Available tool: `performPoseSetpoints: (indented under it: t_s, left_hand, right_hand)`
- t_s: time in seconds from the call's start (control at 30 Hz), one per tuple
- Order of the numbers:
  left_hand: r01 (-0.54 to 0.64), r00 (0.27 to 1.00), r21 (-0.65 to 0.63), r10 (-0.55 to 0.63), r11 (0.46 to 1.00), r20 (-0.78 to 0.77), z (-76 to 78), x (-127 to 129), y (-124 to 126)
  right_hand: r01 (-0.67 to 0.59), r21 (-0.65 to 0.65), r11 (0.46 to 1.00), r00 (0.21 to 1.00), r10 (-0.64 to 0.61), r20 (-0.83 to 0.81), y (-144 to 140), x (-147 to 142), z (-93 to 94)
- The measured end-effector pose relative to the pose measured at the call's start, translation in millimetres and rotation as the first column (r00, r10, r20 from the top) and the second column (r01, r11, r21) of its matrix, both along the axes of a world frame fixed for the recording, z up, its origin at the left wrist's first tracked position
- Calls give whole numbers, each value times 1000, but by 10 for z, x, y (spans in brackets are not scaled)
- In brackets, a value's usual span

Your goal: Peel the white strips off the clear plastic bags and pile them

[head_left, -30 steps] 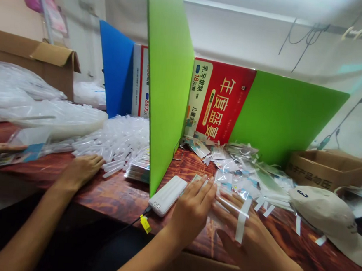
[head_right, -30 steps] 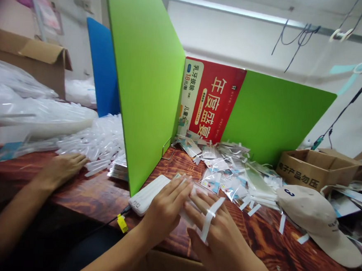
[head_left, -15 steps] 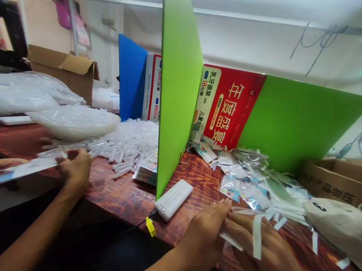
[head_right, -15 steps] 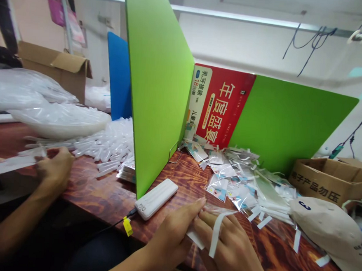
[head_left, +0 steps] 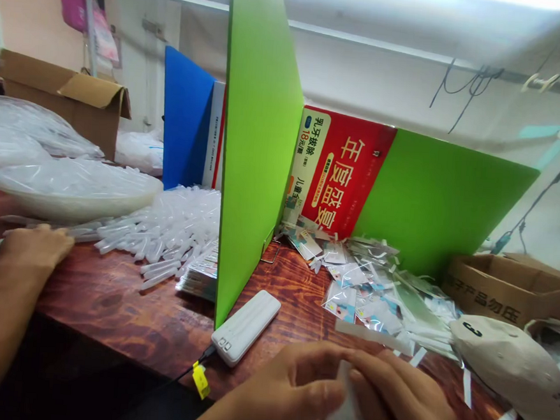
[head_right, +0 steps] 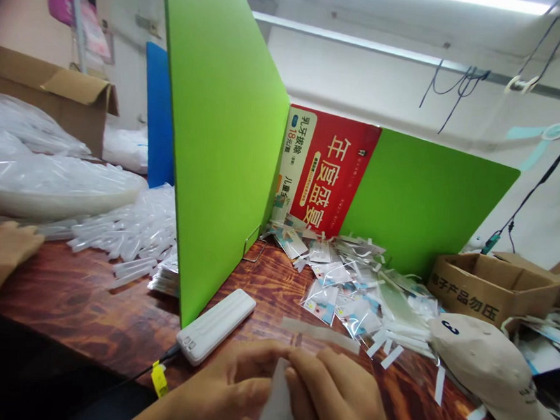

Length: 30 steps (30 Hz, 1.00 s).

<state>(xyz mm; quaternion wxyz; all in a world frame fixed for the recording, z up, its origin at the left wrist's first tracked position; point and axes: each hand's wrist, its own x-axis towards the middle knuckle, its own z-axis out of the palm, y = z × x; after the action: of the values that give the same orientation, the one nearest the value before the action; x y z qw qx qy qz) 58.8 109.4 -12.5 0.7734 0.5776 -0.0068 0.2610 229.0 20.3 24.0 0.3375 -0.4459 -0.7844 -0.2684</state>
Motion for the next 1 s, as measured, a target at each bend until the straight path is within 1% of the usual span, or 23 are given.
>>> performPoseSetpoints:
  t_s: [0.03,0.1,0.13,0.2,0.27,0.33,0.37,0.43,0.5,0.53,0.6,0.67,0.7,0.73,0.77,0.8,0.83,0.87,0.9,0.93,0.97,1.0]
  left_hand:
    - [-59,998,22,59,998,-3,-19,31,26]
    - [-183,983,79,184,980,-17,-50,93,65]
    - [-231,972,88,234,969,-30,-64,123,78]
    - [-278,957,72,282,958,-60,-96,171,89]
    - [-282,953,79,289,956,-92,-134,203,79]
    - [-283,944,181,307,942,-121,-170,216,51]
    - [-293,934,256,333,921,-128,-185,215,32]
    - [-315,907,402,397,860,-140,-202,204,-11]
    - [-319,878,510,452,799,-159,-205,185,-54]
    - [-308,869,545,464,780,-173,-203,175,-74]
    - [-265,870,586,452,766,-198,-202,158,-108]
    - [-222,887,592,413,774,-207,-213,144,-129]
    - [-220,892,586,404,780,-203,-224,138,-131]
    - [-233,890,577,411,783,-198,-239,132,-127]
    - [-261,882,562,430,785,-192,-254,126,-115]
    - [-293,872,534,450,793,-191,-268,119,-94]
    - [-326,866,478,460,816,-196,-278,113,-63]
    - [-362,864,383,460,850,-205,-281,105,-24]
    - [-398,865,260,454,880,-212,-277,95,23]
    - [-433,866,129,452,892,-213,-265,84,75]
    - [-472,861,10,463,882,-210,-247,71,130]
    - [-513,847,-77,489,855,-208,-225,57,184]
  right_hand:
    - [-36,-33,999,999,36,-4,54,-22,-10]
    - [-46,-79,996,999,44,-27,147,-52,-49]
    - [-24,-88,996,999,22,-31,181,-55,-77]
    - [42,-59,997,999,-43,-20,222,-33,-142]
    - [104,-32,994,995,-104,11,236,8,-210]
    - [140,-36,989,990,-139,25,232,46,-267]
    - [145,-47,988,989,-143,31,227,60,-288]
    - [141,-91,986,989,-136,51,212,71,-314]
    - [134,-144,981,989,-122,86,196,60,-325]
    - [134,-163,977,988,-118,104,190,46,-328]
    - [147,-174,974,982,-122,148,185,9,-337]
    - [151,-142,978,979,-128,159,188,-16,-342]
    - [146,-129,981,983,-129,132,190,-12,-338]
    - [145,-121,982,988,-137,72,190,10,-328]
    - [161,-123,979,986,-165,-25,188,53,-309]
    - [201,-124,972,963,-219,-156,181,116,-284]
    - [258,-130,957,908,-286,-306,170,195,-253]
    - [317,-129,940,819,-339,-463,156,283,-219]
    - [357,-122,926,719,-355,-598,138,369,-185]
    - [368,-110,923,639,-337,-692,119,441,-155]
    - [350,-102,931,596,-305,-743,97,490,-131]
    - [312,-90,946,595,-269,-757,75,507,-116]
